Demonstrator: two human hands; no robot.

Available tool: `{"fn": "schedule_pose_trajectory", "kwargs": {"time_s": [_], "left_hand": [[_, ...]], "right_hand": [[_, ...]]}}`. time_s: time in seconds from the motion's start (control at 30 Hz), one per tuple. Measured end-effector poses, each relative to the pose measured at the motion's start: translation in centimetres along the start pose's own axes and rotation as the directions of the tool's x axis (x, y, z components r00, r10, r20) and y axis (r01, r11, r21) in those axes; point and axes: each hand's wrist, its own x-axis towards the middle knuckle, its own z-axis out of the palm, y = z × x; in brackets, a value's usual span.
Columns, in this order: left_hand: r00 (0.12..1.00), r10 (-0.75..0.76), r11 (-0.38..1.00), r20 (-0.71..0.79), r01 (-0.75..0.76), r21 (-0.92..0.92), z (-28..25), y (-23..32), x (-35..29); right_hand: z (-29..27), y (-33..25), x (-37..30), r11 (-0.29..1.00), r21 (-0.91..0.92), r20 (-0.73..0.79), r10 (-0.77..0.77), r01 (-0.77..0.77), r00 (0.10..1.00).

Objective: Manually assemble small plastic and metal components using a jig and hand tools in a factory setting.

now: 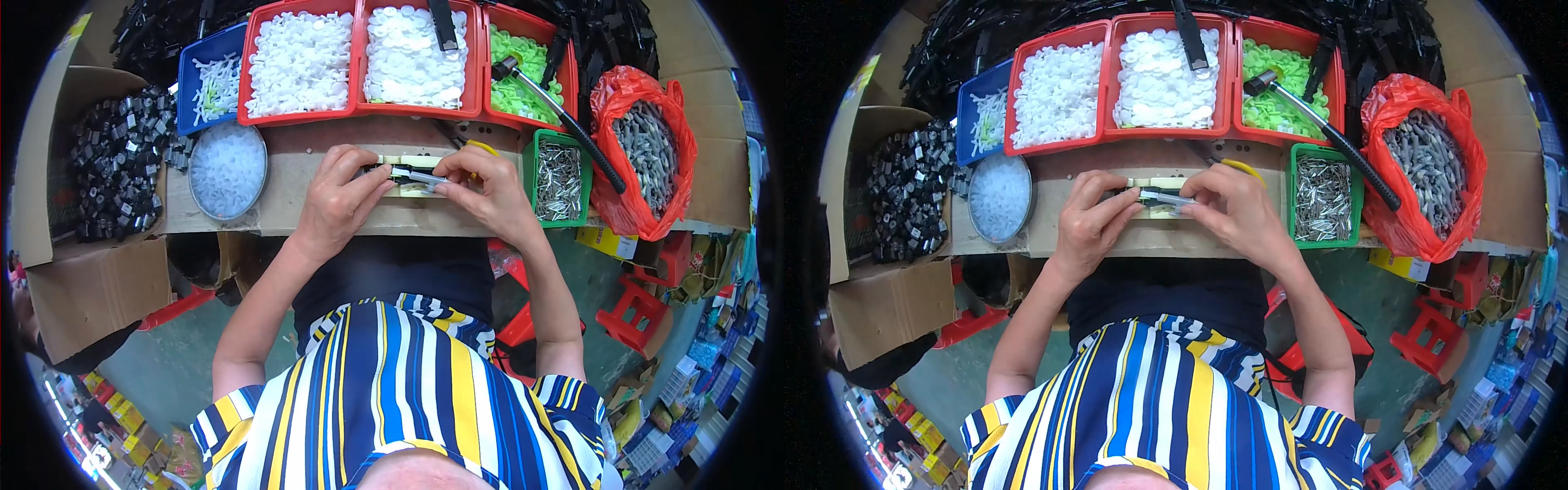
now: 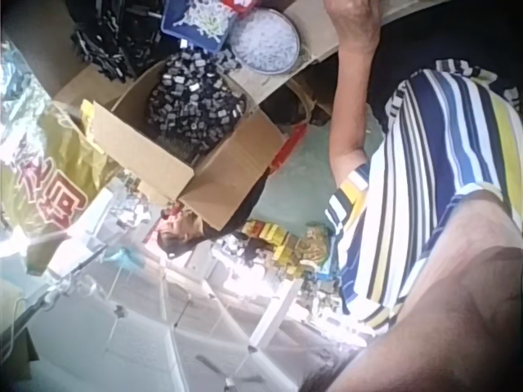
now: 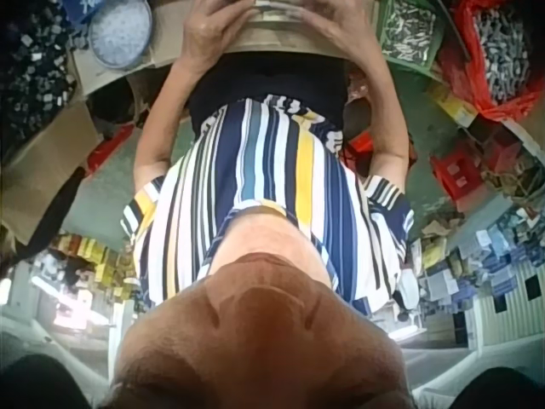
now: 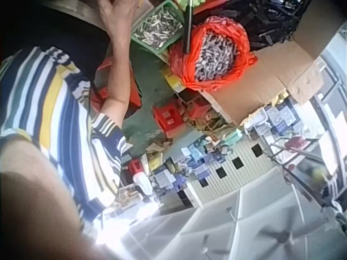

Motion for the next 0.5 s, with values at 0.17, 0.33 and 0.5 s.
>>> {"fn": "schedule_pose_trajectory", "kwargs": {"time_s": [0.17,0.33,0.5], "left_hand": [[1.0,-0.004,1.0,-0.002,0.004,0.002,0.1,0.0,0.1],[1.0,0.002,1.0,-0.012,-0.002,0.004,0.1,-0.1,0.0],[1.0,-0.008,1.0,-0.018,0.008,0.006,0.1,0.0,0.1]], "right_hand": [[-0.4,1.5,0.1,0.978,0.197,0.009,0.069,-0.069,0.998],[-0.8,1.2,-0.2,0.899,0.394,0.022,0.199,-0.192,0.98],[0.7,1.5,-0.7,0.86,0.488,-0.06,0.203,-0.148,0.977]]}}
